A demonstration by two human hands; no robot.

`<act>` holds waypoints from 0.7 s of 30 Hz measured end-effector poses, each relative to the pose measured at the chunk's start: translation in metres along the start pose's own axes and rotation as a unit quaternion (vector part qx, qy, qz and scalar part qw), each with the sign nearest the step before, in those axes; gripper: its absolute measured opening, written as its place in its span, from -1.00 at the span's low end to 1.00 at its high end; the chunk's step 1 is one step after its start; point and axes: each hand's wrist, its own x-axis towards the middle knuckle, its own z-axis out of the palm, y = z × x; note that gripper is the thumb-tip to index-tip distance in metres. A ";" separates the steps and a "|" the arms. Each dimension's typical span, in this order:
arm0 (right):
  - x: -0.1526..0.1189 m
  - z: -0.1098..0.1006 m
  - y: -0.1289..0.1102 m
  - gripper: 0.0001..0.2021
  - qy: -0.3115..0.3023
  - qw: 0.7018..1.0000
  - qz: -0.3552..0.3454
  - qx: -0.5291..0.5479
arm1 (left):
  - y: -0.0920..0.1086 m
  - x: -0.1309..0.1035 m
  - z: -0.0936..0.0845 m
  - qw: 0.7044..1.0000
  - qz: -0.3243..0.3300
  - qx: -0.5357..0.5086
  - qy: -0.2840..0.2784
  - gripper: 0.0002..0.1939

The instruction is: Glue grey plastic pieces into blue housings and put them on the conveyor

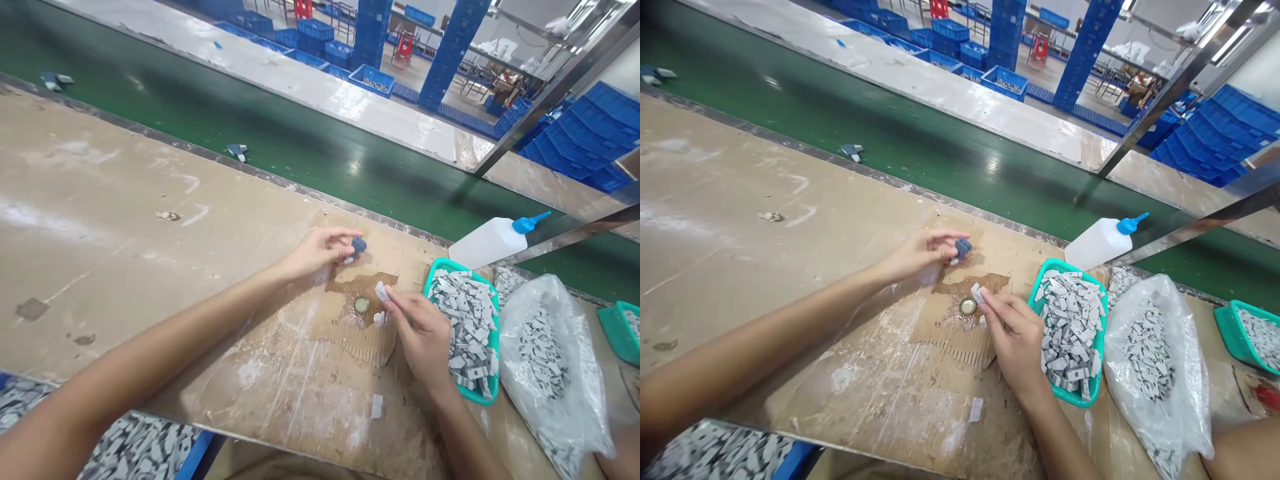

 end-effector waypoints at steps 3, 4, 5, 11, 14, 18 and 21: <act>-0.001 -0.004 -0.002 -0.64 0.029 0.999 -0.017 0.011 | -0.002 -0.037 0.021 0.998 -0.046 -0.049 -0.021 -0.70; -0.001 -0.004 -0.002 -0.62 0.032 0.999 -0.024 0.009 | -0.002 -0.045 0.026 0.997 -0.050 -0.057 -0.018 -0.73; -0.001 -0.005 -0.002 -0.59 0.033 0.999 -0.030 0.007 | -0.002 -0.051 0.030 0.997 -0.050 -0.058 -0.016 -0.75; -0.002 -0.003 0.001 -0.54 -0.010 0.998 -0.057 0.014 | 0.006 -0.063 0.040 0.999 -0.037 -0.024 -0.013 -0.78; -0.002 -0.002 0.001 -0.54 -0.021 0.998 -0.061 0.013 | 0.006 -0.065 0.042 0.999 -0.025 -0.029 -0.020 -0.79; -0.003 -0.002 0.001 -0.53 -0.050 0.997 -0.051 0.014 | 0.002 -0.069 0.046 0.999 -0.008 -0.036 -0.021 -0.80; -0.005 -0.002 0.002 -0.47 -0.068 0.996 -0.050 0.012 | -0.001 -0.072 0.048 1.000 0.009 -0.024 -0.013 -0.82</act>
